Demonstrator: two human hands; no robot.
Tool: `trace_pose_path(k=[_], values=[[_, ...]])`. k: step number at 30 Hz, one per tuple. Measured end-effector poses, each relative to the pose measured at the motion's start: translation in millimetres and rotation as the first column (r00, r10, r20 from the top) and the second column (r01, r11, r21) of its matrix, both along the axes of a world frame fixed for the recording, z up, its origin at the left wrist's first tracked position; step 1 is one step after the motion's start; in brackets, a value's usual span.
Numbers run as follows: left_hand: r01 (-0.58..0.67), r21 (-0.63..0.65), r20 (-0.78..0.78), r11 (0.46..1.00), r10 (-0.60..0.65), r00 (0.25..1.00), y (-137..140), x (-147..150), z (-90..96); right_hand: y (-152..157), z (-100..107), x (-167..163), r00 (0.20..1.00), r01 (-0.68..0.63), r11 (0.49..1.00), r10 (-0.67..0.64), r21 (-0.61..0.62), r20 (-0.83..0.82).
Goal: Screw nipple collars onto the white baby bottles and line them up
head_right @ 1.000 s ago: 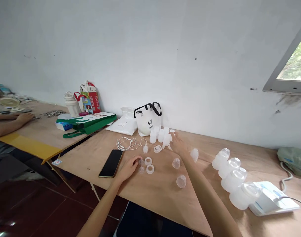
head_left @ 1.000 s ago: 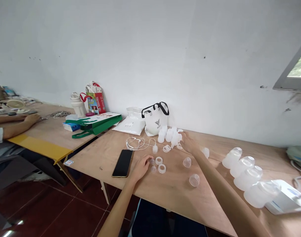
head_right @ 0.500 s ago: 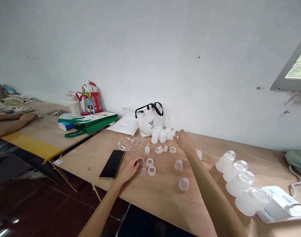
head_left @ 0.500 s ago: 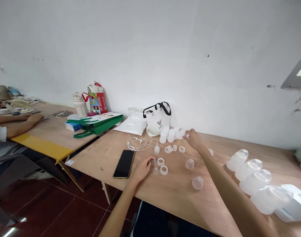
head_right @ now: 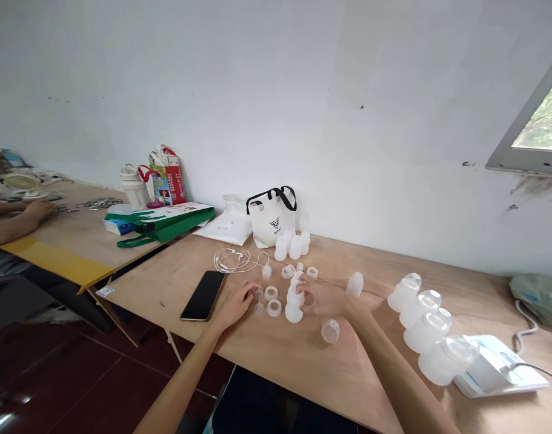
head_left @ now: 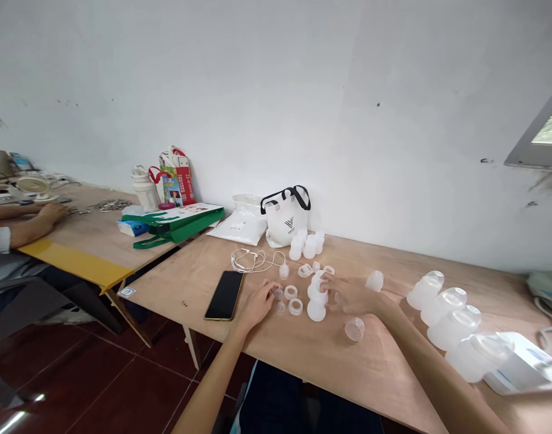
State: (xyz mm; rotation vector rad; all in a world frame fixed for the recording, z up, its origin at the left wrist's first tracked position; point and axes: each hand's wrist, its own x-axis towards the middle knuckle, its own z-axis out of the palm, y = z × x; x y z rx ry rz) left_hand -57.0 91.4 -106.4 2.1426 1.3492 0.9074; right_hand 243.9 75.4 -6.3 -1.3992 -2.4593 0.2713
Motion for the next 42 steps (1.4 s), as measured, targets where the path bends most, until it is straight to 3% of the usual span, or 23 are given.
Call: trace_pose_path(k=[3,8,13,16,19,23,28,33,39,42], values=[[0.015,0.002,0.004,1.000,-0.015,1.000,-0.5,-0.5,0.4,-3.3,0.4,-2.0,0.995,-0.087,0.991,0.091,-0.098,0.038],[0.022,-0.007,0.019,1.000,-0.022,1.000,1.7,0.2,-0.4,-14.9,4.9,-3.4,0.997,-0.055,0.986,0.062,-0.160,0.035],[0.040,-0.040,0.074,0.998,-0.037,0.997,4.1,2.3,-1.0,-39.9,4.5,-1.9,0.982,0.040,0.994,-0.058,-0.103,-0.179],[0.053,-0.059,0.108,0.997,-0.047,0.993,4.4,4.5,-1.7,-58.0,-8.3,5.0,0.913,0.215,0.974,-0.225,-0.068,-0.340],[0.046,-0.070,0.120,0.997,-0.037,0.992,4.1,7.5,-2.7,-75.3,-28.3,17.1,0.851,0.371,0.927,-0.366,-0.064,-0.377],[0.021,-0.053,0.112,0.998,-0.015,0.994,3.0,10.8,-3.4,-91.1,-51.7,35.5,0.886,0.320,0.942,-0.337,-0.105,-0.319],[0.020,-0.040,0.109,0.999,-0.016,0.994,2.0,12.1,-3.2,-83.6,-75.2,42.2,0.908,0.267,0.945,-0.312,-0.189,-0.281],[0.036,-0.051,0.109,0.998,-0.031,0.994,0.2,10.6,0.3,-68.0,-97.1,32.2,0.855,0.359,0.928,-0.370,-0.099,-0.364],[0.067,-0.075,0.116,0.995,-0.058,0.992,-5.1,11.1,5.2,-74.3,-94.8,29.1,0.788,0.451,0.889,-0.439,-0.081,-0.431],[0.069,-0.096,0.110,0.993,-0.058,0.992,-5.5,11.5,6.7,-77.9,-88.3,26.4,0.855,0.376,0.921,-0.387,-0.102,-0.345]])
